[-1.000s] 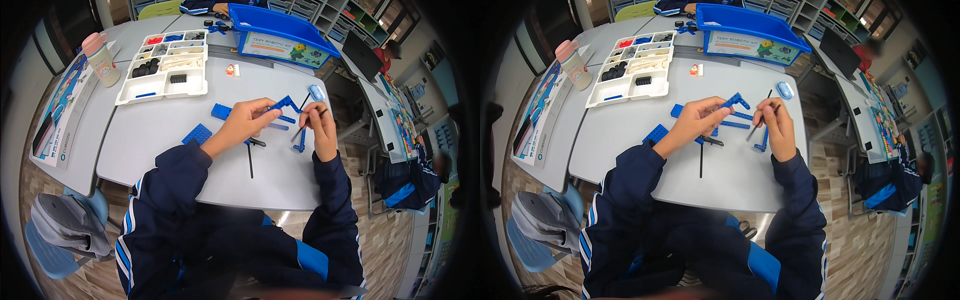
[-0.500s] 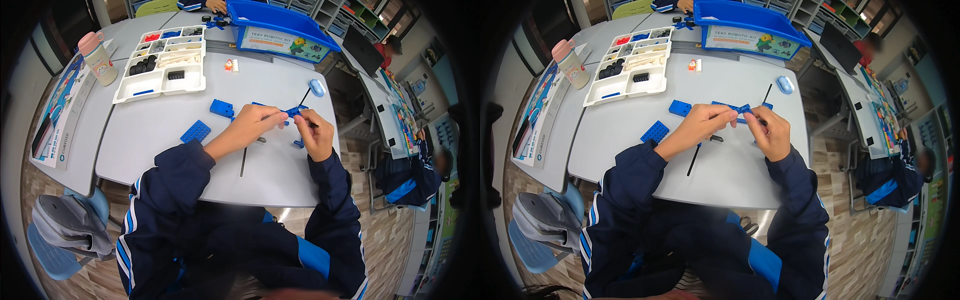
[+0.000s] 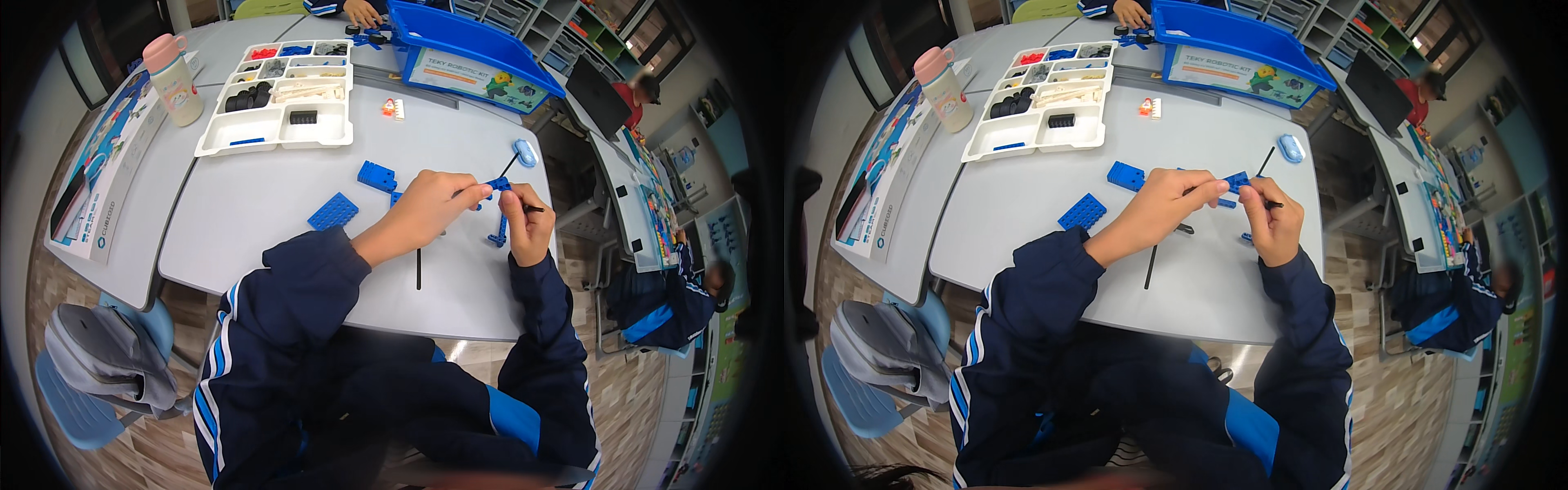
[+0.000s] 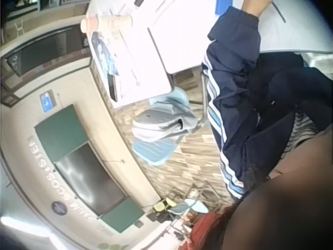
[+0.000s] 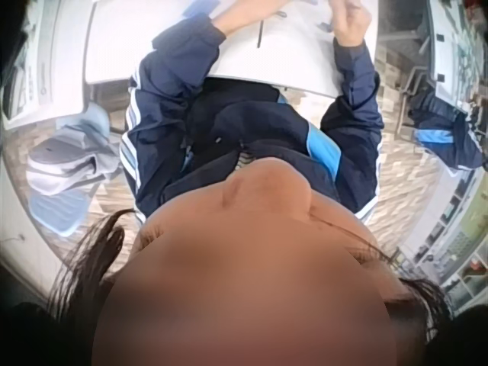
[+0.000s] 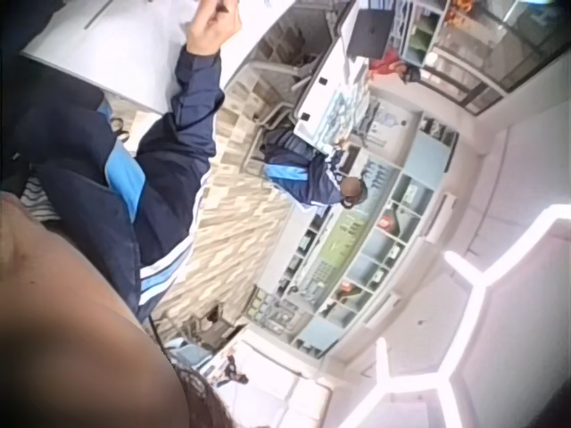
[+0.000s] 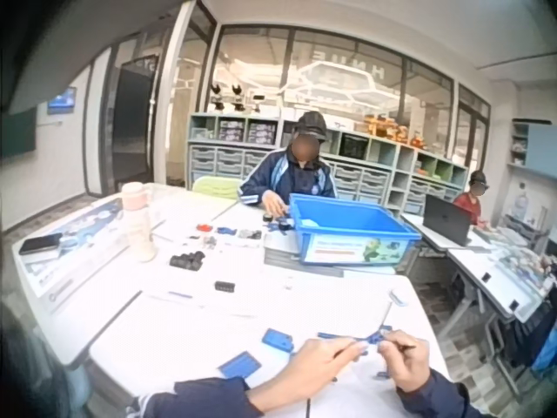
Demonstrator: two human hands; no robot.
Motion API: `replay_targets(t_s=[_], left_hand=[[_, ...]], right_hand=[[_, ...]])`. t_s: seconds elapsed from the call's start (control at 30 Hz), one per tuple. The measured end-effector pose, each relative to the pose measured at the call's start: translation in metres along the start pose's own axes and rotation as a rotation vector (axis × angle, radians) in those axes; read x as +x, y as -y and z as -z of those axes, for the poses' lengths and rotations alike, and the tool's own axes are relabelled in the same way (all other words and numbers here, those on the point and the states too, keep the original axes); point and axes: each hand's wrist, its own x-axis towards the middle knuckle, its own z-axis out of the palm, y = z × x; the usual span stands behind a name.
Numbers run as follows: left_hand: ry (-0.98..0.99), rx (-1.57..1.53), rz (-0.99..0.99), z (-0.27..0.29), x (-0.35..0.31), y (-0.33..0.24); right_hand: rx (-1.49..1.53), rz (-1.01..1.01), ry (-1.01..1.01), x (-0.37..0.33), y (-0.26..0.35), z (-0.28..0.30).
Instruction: The person assembles a small structure using blue and white plastic pieces and black rods. They connect beams and plates, insert rods into a frame, and repeatedly pick up and place components on the table. The assembly remains incomplete by the end of the clip.
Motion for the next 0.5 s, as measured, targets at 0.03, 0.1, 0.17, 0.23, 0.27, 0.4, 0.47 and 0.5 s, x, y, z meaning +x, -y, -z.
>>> replay_targets(t_s=[0.03, 0.1, 0.17, 0.23, 0.27, 0.4, 0.47, 0.5], left_hand=[[-0.078, 0.038, -0.016, 0.004, 0.004, 0.001], [-0.236, 0.141, 0.215, 0.03, 0.019, 0.006], [-0.342, 0.074, 0.111, 0.063, 0.016, 0.012], [-0.293, -0.29, 0.063, 0.072, 0.01, 0.013], [-0.235, -0.356, 0.096, 0.075, 0.011, 0.012], [-0.102, -0.588, 0.139, 0.067, 0.008, 0.01], [-0.066, -0.614, 0.19, 0.065, 0.006, 0.008], [-0.027, -0.652, 0.176, 0.064, 0.005, 0.009]], right_hand=[[0.034, -0.044, -0.002, 0.001, 0.008, 0.001], [0.106, 0.302, 0.133, -0.014, 0.031, 0.001], [0.272, 0.244, 0.392, -0.03, 0.049, 0.008], [0.244, 0.23, 0.126, -0.016, 0.04, 0.0], [0.134, -0.002, 0.134, -0.012, 0.036, 0.004], [-0.096, -0.187, 0.311, 0.0, 0.006, -0.008], [-0.131, -0.175, 0.365, -0.001, -0.003, -0.019], [-0.195, -0.164, 0.357, -0.001, -0.006, -0.024]])
